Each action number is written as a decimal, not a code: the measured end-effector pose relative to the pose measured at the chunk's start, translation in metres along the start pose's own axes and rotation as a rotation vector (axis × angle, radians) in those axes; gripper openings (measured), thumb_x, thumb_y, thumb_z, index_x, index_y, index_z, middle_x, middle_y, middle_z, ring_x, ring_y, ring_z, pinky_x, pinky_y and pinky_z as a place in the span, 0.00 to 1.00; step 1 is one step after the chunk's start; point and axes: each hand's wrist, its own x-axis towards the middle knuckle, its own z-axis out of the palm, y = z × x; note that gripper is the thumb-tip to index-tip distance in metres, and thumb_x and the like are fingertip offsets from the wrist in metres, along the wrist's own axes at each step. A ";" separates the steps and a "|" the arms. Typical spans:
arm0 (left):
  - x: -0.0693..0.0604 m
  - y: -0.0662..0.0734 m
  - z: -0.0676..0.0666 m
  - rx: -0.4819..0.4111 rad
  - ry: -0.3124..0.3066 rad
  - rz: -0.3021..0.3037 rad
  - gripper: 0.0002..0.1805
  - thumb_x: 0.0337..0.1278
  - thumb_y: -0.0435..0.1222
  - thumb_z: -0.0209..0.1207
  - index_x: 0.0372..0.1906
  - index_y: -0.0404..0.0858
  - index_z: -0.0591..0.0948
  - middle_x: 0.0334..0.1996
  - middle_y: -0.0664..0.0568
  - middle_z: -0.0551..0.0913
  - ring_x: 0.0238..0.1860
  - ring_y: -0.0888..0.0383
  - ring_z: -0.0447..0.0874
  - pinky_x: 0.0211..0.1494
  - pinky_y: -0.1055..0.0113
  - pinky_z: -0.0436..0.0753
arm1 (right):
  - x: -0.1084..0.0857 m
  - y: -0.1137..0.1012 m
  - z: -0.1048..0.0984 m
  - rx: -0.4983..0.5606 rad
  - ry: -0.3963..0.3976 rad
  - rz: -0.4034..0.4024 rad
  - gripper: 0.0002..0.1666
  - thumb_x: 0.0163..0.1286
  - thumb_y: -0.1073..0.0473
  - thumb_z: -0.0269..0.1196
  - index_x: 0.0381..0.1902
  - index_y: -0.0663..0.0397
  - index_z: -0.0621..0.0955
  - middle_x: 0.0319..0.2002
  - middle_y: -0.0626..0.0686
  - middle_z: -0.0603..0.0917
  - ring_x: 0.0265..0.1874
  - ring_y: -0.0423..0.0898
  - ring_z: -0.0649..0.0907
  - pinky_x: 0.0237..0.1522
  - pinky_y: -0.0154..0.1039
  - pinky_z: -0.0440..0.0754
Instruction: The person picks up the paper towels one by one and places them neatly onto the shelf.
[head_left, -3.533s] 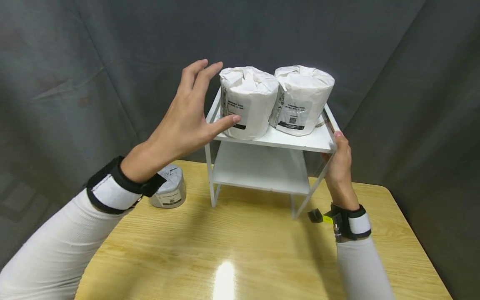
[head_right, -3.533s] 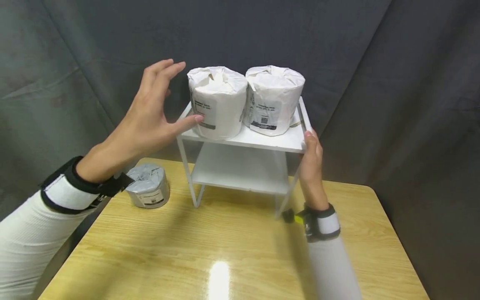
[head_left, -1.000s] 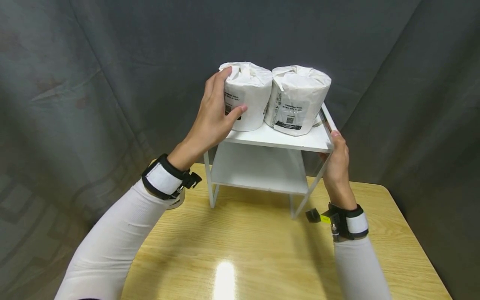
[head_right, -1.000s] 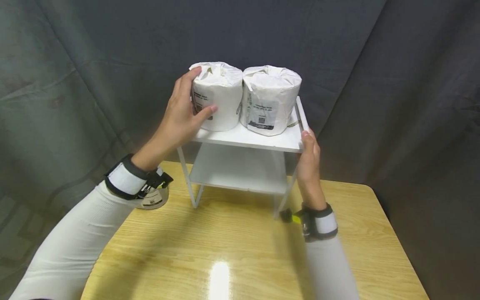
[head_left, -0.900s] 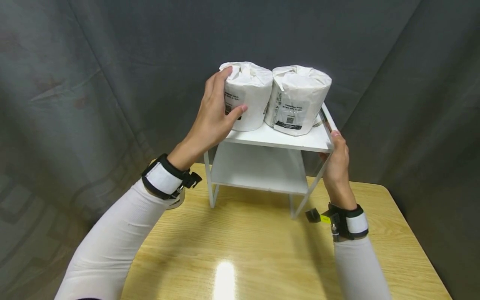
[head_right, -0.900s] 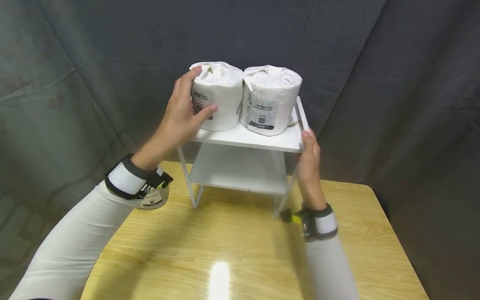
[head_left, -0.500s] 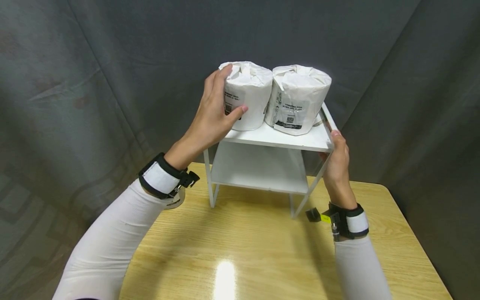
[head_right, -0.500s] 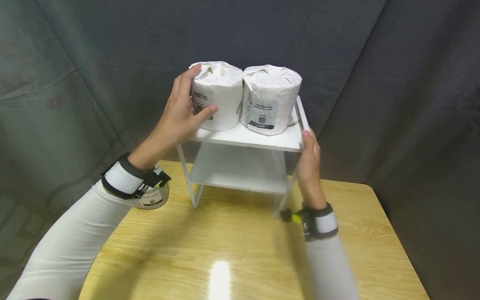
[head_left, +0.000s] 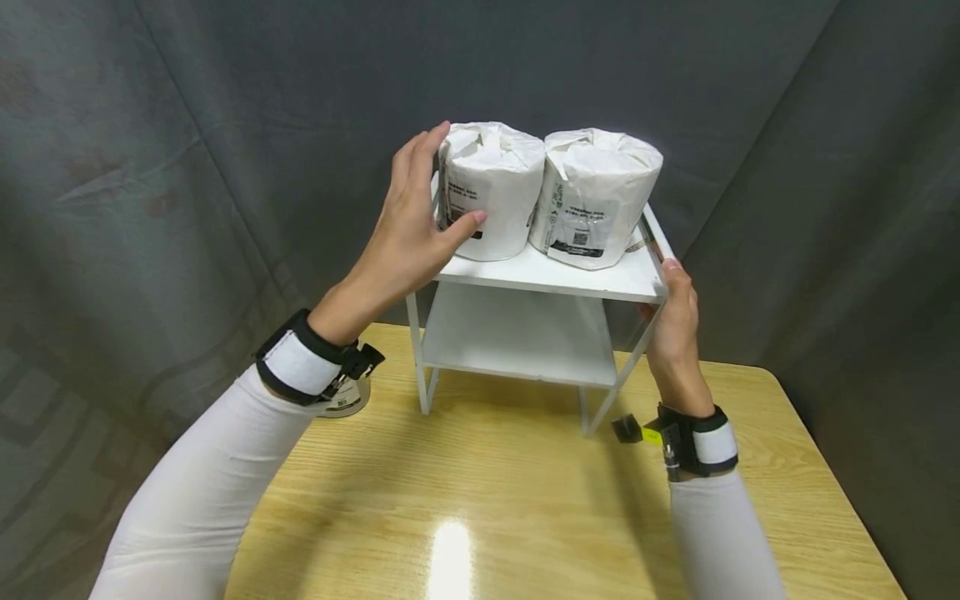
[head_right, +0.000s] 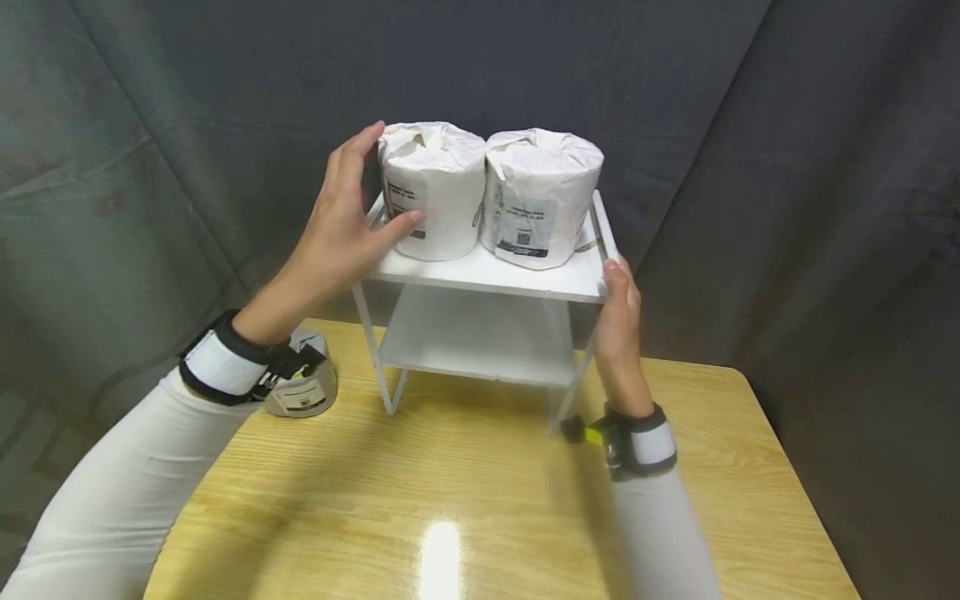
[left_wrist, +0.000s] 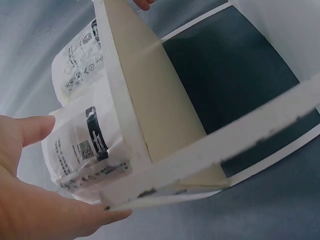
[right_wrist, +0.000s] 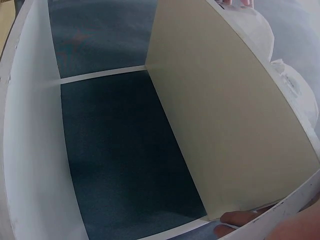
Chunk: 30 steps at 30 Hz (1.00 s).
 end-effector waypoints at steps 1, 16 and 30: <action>-0.001 0.000 -0.002 0.004 0.003 0.004 0.50 0.67 0.35 0.70 0.84 0.37 0.53 0.81 0.39 0.53 0.80 0.54 0.56 0.82 0.63 0.59 | 0.000 0.000 0.000 0.003 0.000 0.002 0.36 0.85 0.45 0.40 0.81 0.58 0.67 0.80 0.59 0.66 0.76 0.54 0.67 0.80 0.52 0.55; -0.020 -0.001 -0.032 0.087 0.009 -0.005 0.47 0.72 0.43 0.65 0.85 0.40 0.53 0.83 0.41 0.51 0.83 0.55 0.51 0.84 0.59 0.56 | 0.001 0.000 0.000 0.008 0.005 0.006 0.36 0.84 0.44 0.42 0.81 0.56 0.67 0.80 0.59 0.66 0.77 0.53 0.66 0.80 0.53 0.53; -0.040 -0.005 -0.056 0.130 0.001 -0.048 0.44 0.74 0.45 0.63 0.85 0.43 0.54 0.84 0.45 0.49 0.83 0.51 0.52 0.84 0.48 0.58 | 0.000 0.000 0.000 0.040 0.023 0.019 0.37 0.83 0.44 0.44 0.80 0.59 0.69 0.78 0.63 0.68 0.74 0.55 0.69 0.78 0.52 0.58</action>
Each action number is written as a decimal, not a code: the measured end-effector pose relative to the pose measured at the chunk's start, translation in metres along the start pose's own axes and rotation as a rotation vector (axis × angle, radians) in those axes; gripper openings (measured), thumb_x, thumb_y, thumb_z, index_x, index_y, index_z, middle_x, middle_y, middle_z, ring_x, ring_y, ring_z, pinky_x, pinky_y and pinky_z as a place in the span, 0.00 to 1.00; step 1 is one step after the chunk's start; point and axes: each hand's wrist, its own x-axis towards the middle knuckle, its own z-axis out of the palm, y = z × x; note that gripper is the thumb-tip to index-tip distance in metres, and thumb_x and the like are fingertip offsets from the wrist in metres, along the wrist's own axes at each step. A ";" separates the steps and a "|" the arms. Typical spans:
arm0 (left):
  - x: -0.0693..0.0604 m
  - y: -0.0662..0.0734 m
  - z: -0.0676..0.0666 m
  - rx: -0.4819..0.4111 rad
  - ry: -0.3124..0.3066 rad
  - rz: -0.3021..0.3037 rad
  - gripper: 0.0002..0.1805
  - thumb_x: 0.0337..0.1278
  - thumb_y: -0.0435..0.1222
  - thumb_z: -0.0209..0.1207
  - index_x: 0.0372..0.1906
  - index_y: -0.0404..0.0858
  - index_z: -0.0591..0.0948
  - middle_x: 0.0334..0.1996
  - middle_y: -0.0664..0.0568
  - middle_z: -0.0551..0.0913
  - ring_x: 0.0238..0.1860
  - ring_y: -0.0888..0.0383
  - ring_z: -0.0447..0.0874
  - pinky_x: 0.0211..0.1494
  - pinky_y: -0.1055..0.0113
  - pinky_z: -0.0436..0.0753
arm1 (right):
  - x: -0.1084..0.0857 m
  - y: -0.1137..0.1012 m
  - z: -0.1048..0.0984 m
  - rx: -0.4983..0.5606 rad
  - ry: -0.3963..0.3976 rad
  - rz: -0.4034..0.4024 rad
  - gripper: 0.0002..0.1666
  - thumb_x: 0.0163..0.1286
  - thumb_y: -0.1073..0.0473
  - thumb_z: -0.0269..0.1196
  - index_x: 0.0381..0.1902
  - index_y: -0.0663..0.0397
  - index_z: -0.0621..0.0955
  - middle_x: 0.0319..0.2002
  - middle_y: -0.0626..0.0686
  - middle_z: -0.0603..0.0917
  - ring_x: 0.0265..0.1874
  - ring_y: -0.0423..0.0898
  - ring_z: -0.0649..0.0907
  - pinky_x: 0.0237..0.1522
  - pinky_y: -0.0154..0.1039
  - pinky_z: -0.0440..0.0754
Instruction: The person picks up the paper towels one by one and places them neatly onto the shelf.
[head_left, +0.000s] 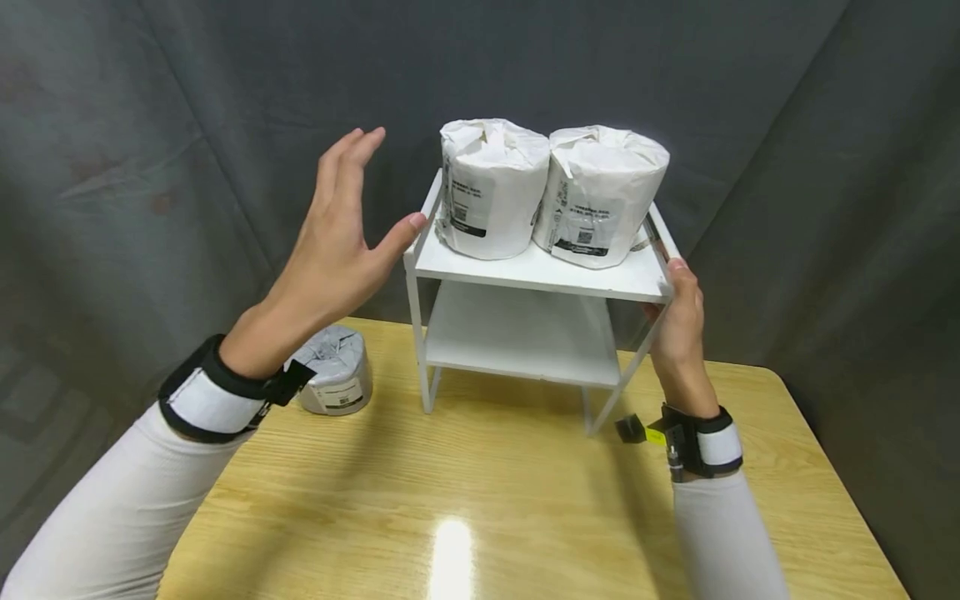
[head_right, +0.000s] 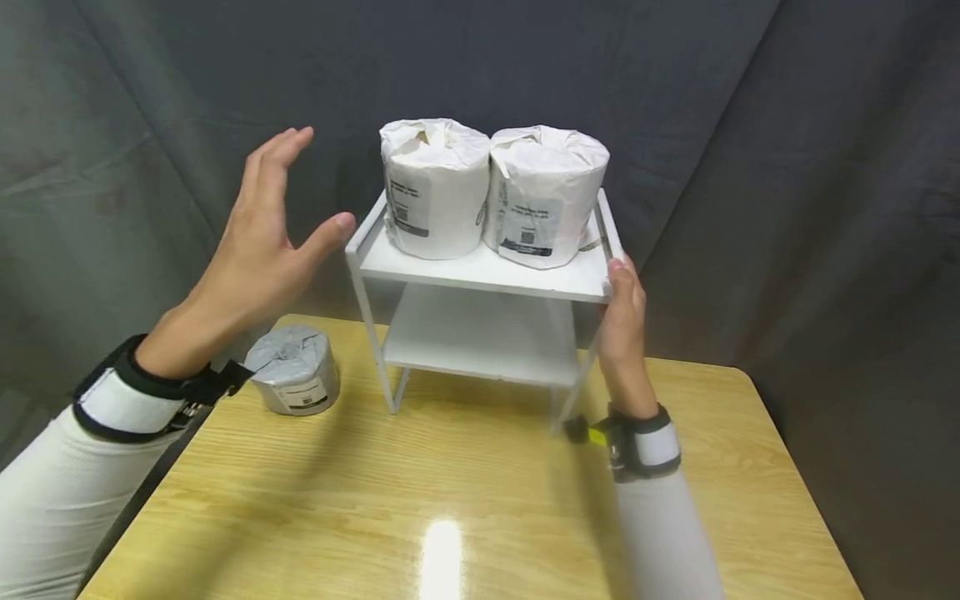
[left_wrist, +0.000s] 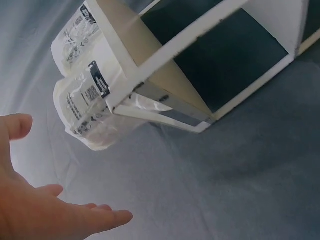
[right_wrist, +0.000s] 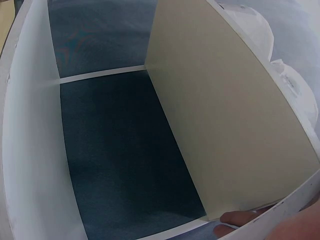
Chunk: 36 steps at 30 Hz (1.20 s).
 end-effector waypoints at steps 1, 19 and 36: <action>-0.001 -0.001 -0.002 0.002 -0.001 0.001 0.45 0.73 0.45 0.63 0.85 0.43 0.54 0.84 0.45 0.49 0.83 0.50 0.52 0.83 0.47 0.58 | 0.001 0.000 0.000 -0.001 -0.008 -0.004 0.37 0.84 0.44 0.44 0.80 0.58 0.68 0.79 0.62 0.67 0.75 0.55 0.68 0.78 0.52 0.57; -0.021 -0.022 -0.021 0.105 -0.036 -0.053 0.47 0.69 0.44 0.65 0.85 0.38 0.54 0.84 0.42 0.48 0.83 0.43 0.51 0.82 0.40 0.57 | 0.001 -0.001 0.001 -0.023 -0.036 -0.009 0.37 0.84 0.44 0.41 0.81 0.58 0.67 0.80 0.61 0.65 0.77 0.55 0.65 0.80 0.54 0.52; -0.047 -0.059 -0.026 0.162 -0.081 -0.126 0.49 0.69 0.44 0.67 0.85 0.37 0.54 0.84 0.38 0.46 0.81 0.33 0.51 0.75 0.28 0.60 | 0.000 0.001 0.001 0.005 0.010 0.003 0.37 0.83 0.44 0.44 0.79 0.61 0.68 0.77 0.66 0.67 0.74 0.56 0.69 0.78 0.51 0.58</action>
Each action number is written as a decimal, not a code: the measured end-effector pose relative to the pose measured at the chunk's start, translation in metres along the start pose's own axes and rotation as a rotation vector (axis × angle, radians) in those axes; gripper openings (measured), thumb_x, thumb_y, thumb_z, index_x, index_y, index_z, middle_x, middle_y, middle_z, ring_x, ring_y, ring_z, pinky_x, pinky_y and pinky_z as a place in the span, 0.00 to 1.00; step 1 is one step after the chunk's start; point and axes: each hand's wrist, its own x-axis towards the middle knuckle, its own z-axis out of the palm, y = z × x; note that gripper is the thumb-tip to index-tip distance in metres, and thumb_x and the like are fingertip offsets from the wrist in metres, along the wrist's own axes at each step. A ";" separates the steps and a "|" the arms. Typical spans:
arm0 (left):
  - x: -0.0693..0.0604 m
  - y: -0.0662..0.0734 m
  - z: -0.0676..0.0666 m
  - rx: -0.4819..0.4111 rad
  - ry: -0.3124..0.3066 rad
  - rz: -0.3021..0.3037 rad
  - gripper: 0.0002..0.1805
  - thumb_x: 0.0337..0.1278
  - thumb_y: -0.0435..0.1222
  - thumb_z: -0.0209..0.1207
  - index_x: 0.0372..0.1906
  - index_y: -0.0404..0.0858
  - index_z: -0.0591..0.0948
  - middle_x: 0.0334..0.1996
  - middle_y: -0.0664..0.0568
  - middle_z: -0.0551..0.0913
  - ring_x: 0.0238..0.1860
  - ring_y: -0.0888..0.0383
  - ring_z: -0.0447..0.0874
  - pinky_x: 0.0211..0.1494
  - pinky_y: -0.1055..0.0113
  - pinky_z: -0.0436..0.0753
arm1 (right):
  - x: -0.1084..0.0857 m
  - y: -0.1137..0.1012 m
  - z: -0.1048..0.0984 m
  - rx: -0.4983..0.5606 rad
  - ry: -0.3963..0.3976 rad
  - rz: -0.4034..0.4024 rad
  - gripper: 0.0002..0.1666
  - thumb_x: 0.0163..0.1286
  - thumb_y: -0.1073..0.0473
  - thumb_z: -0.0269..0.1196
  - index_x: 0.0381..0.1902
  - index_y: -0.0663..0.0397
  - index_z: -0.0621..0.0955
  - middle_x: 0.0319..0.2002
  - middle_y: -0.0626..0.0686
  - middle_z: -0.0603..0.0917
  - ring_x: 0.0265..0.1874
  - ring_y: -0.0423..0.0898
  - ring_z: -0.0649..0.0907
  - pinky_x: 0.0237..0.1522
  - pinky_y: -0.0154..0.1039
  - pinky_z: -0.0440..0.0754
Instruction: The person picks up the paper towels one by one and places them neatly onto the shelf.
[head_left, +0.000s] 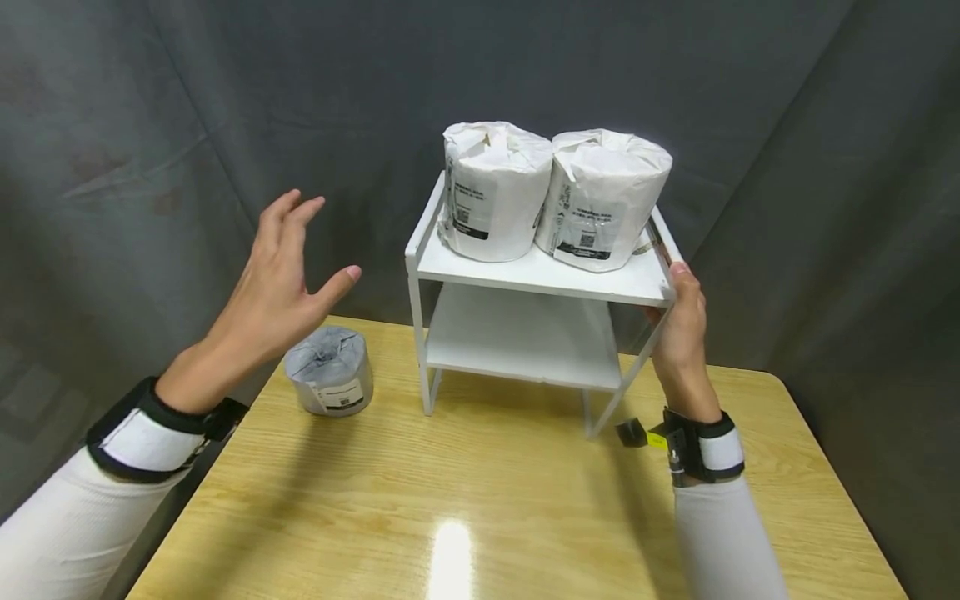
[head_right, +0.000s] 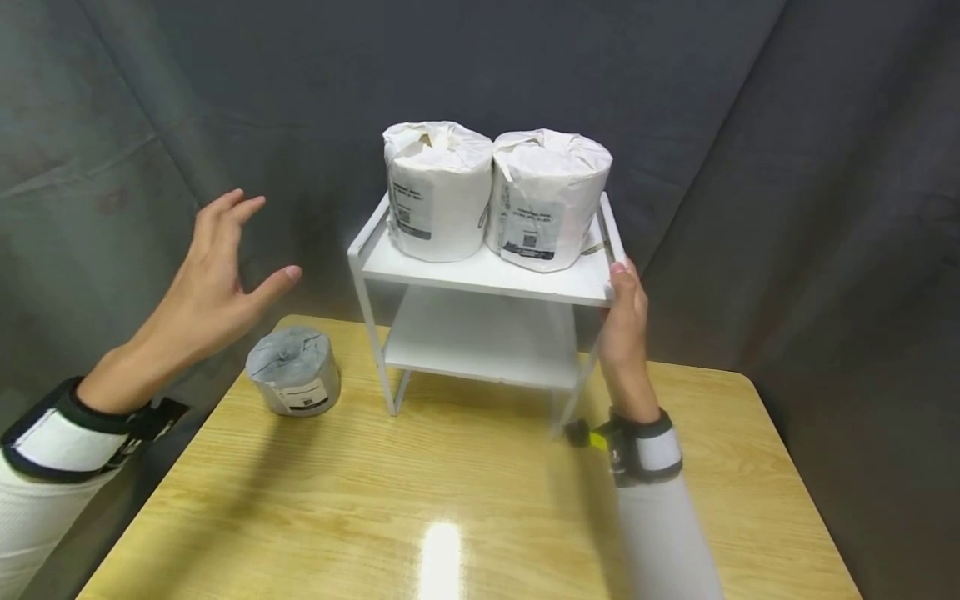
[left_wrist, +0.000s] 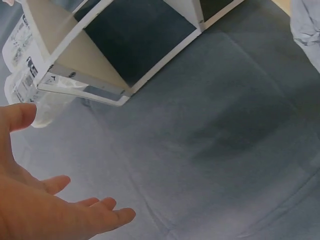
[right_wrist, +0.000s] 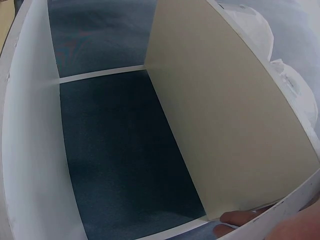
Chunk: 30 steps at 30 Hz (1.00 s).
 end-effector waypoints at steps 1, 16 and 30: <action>-0.001 -0.001 0.000 0.003 -0.001 0.000 0.49 0.69 0.44 0.67 0.84 0.37 0.54 0.84 0.38 0.46 0.81 0.33 0.51 0.75 0.28 0.60 | 0.000 0.000 0.000 0.002 -0.004 -0.001 0.37 0.83 0.44 0.44 0.79 0.61 0.68 0.78 0.65 0.67 0.74 0.56 0.69 0.78 0.51 0.57; -0.012 -0.022 0.014 0.032 -0.010 -0.008 0.49 0.68 0.41 0.68 0.84 0.33 0.53 0.83 0.33 0.47 0.80 0.29 0.51 0.71 0.25 0.61 | 0.002 0.000 -0.001 -0.023 -0.047 -0.010 0.37 0.85 0.44 0.41 0.81 0.59 0.66 0.80 0.62 0.65 0.76 0.55 0.66 0.79 0.52 0.54; -0.028 -0.044 0.029 0.054 -0.106 -0.066 0.48 0.70 0.43 0.67 0.83 0.31 0.54 0.82 0.30 0.47 0.77 0.24 0.53 0.65 0.22 0.64 | 0.002 0.001 -0.002 -0.031 -0.023 0.000 0.37 0.84 0.44 0.42 0.79 0.62 0.68 0.76 0.64 0.68 0.73 0.55 0.68 0.77 0.51 0.57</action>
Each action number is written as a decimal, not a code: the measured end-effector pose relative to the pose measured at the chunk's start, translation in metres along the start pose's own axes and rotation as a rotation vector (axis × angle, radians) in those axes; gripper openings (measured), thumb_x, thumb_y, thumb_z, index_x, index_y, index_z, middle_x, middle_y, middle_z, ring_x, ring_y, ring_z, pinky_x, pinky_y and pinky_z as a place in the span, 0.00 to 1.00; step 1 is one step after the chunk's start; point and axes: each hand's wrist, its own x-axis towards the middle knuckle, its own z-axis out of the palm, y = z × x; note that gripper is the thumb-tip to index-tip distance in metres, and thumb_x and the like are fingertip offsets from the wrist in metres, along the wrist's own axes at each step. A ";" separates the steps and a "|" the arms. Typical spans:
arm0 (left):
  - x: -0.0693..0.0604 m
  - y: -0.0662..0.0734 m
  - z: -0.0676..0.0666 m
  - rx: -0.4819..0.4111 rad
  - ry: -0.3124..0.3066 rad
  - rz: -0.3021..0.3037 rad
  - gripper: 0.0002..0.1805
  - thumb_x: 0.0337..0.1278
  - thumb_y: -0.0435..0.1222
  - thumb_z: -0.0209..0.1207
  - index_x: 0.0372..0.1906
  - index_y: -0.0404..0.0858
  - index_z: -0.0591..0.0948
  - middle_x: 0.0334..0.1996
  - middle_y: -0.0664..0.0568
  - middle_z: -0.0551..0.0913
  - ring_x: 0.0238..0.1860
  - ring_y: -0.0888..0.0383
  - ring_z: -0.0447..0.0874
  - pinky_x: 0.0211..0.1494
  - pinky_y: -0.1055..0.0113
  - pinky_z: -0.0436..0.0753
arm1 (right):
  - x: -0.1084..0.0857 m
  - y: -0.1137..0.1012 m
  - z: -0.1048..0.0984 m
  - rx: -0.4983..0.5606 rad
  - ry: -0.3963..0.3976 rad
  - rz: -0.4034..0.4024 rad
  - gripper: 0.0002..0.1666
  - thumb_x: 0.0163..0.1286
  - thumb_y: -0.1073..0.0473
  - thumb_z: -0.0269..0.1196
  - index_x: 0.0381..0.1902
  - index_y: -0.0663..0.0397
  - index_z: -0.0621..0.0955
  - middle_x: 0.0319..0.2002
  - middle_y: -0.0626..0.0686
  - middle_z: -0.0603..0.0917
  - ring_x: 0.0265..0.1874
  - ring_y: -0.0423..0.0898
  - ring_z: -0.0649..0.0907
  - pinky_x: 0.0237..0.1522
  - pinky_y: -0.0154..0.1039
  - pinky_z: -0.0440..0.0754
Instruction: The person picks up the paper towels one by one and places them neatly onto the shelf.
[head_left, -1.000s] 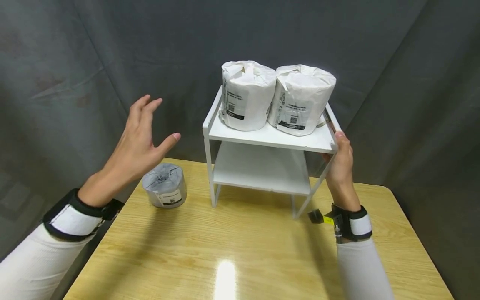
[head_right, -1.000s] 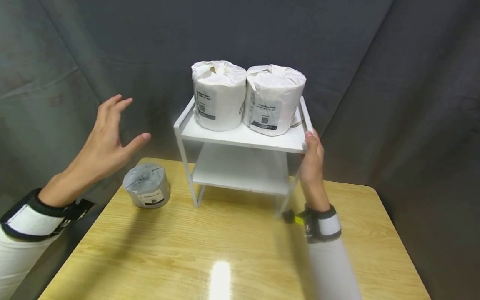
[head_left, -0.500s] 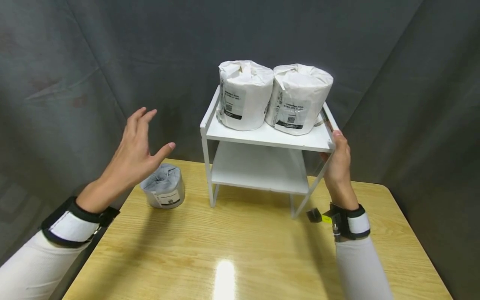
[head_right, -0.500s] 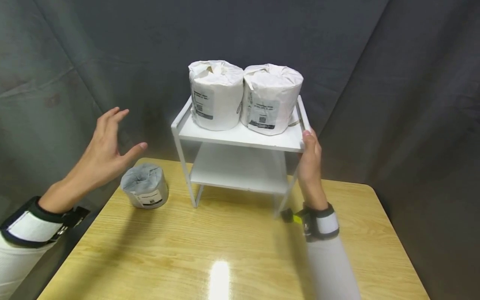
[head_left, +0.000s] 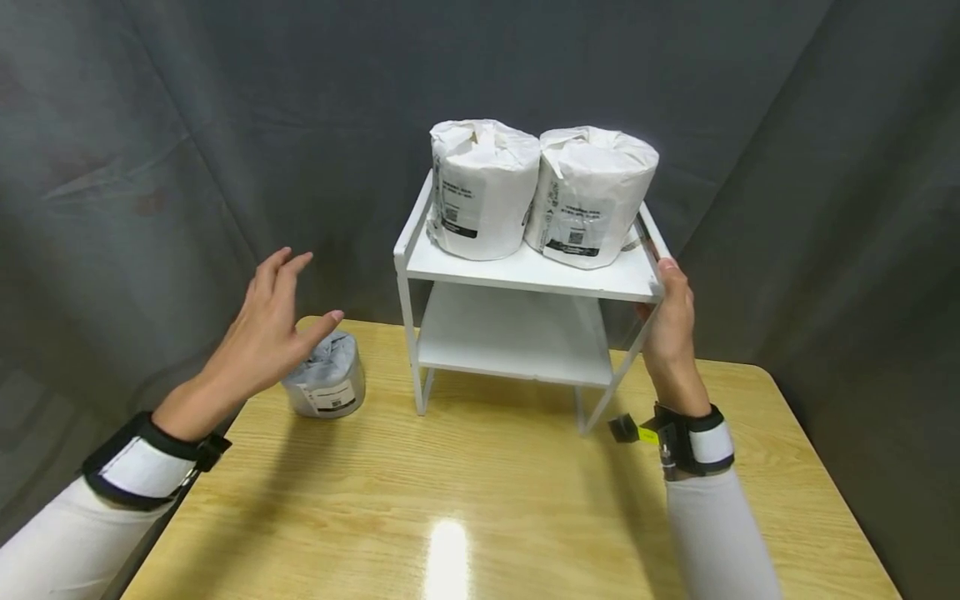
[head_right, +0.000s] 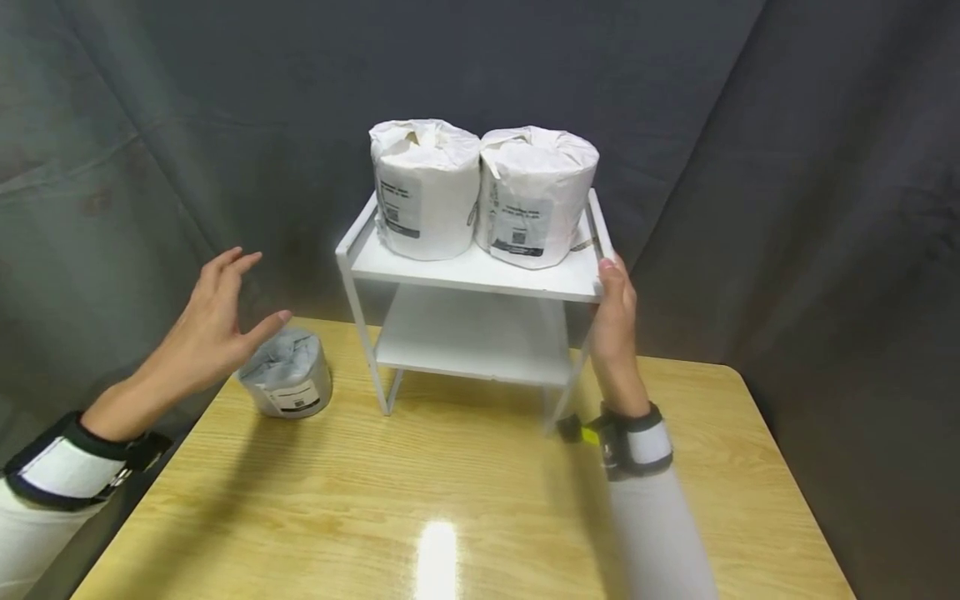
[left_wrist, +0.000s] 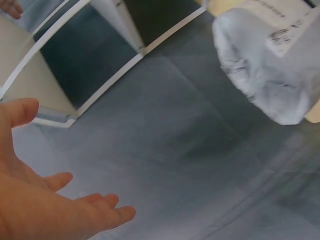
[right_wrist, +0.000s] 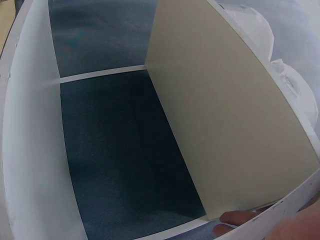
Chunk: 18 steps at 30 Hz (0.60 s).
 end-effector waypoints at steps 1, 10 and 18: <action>-0.002 -0.002 0.002 0.002 -0.006 -0.002 0.48 0.70 0.43 0.67 0.83 0.31 0.54 0.82 0.29 0.47 0.77 0.24 0.53 0.64 0.22 0.64 | 0.000 0.000 0.000 0.011 0.003 0.000 0.37 0.84 0.45 0.42 0.79 0.63 0.68 0.76 0.65 0.68 0.72 0.54 0.68 0.77 0.50 0.58; -0.020 -0.028 0.022 0.044 -0.087 -0.044 0.46 0.72 0.43 0.65 0.81 0.27 0.55 0.79 0.23 0.50 0.73 0.21 0.56 0.63 0.22 0.65 | 0.001 0.001 0.001 0.039 0.010 0.011 0.37 0.84 0.47 0.42 0.79 0.65 0.67 0.77 0.64 0.68 0.71 0.51 0.70 0.74 0.47 0.61; -0.030 -0.041 0.036 0.053 -0.153 -0.082 0.45 0.73 0.45 0.64 0.80 0.26 0.57 0.77 0.21 0.52 0.71 0.20 0.58 0.62 0.22 0.67 | 0.000 0.001 -0.001 0.034 -0.009 0.006 0.38 0.84 0.46 0.42 0.81 0.63 0.65 0.80 0.64 0.65 0.75 0.55 0.66 0.78 0.50 0.55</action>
